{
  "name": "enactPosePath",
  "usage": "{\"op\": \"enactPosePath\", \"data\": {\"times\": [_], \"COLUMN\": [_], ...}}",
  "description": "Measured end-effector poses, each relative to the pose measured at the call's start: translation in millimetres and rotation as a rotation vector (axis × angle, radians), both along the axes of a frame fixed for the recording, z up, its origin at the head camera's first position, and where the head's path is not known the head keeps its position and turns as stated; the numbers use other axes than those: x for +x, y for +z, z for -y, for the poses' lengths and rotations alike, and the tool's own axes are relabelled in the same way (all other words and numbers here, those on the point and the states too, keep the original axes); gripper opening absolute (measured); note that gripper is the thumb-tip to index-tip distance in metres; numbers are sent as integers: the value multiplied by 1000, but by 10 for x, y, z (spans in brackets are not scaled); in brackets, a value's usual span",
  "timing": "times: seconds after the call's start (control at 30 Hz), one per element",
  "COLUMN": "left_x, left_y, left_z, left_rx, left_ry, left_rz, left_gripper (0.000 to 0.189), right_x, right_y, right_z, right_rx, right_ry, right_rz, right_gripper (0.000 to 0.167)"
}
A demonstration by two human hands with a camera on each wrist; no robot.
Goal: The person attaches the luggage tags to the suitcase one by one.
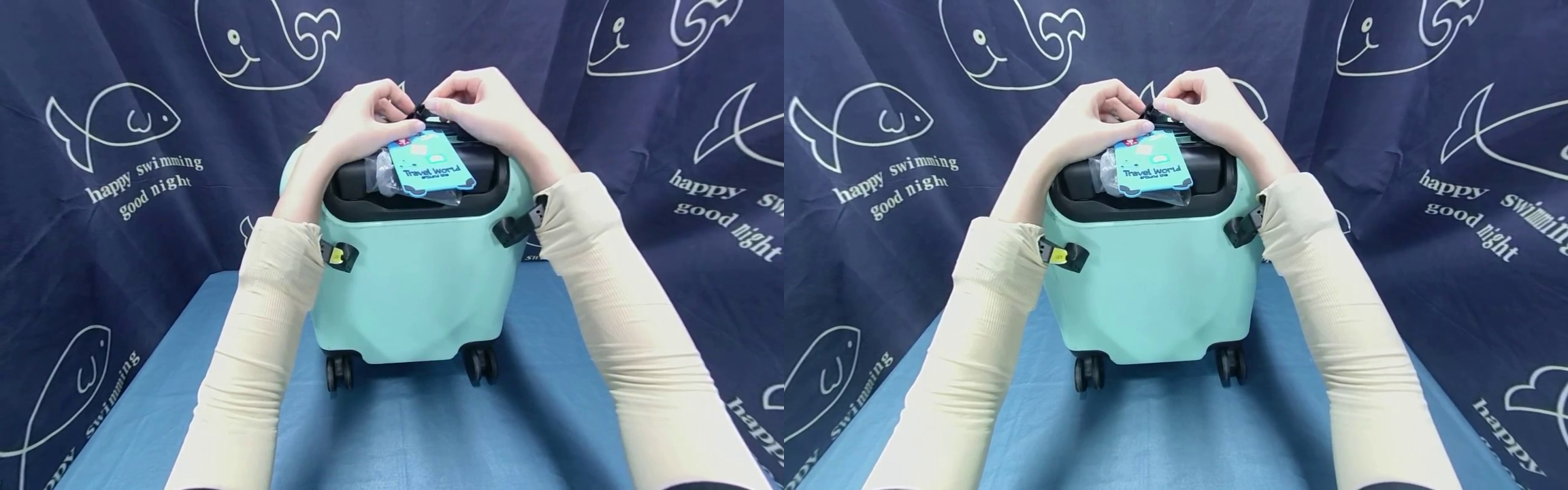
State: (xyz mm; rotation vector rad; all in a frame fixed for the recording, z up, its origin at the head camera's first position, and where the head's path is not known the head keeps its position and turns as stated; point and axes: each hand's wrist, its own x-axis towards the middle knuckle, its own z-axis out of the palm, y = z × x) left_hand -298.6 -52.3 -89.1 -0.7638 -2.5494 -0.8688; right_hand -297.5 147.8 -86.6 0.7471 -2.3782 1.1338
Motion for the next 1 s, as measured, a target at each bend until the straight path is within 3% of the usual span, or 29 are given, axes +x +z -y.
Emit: {"op": "enactPosePath", "data": {"times": [0.33, 0.5, 0.8, 1.0], "left_x": [8, 5, 1, 8], "left_y": [2, 3, 3, -7], "left_z": [-1, 9, -1, 1], "left_rx": [-12, -8, 5, 26], "left_ry": [-13, -25, -48, -64], "left_rz": [-10, -11, -9, 3], "left_gripper": [30, 30, 30, 30], "right_x": [-43, -47, -41, -52], "right_y": [1, 9, 0, -13], "right_z": [-29, -30, -37, -24], "right_rx": [3, 2, -21, -51], "right_ry": [46, 71, 63, 74], "right_rz": [78, 133, 123, 115], "right_gripper": [10, 18, 7, 8]}}
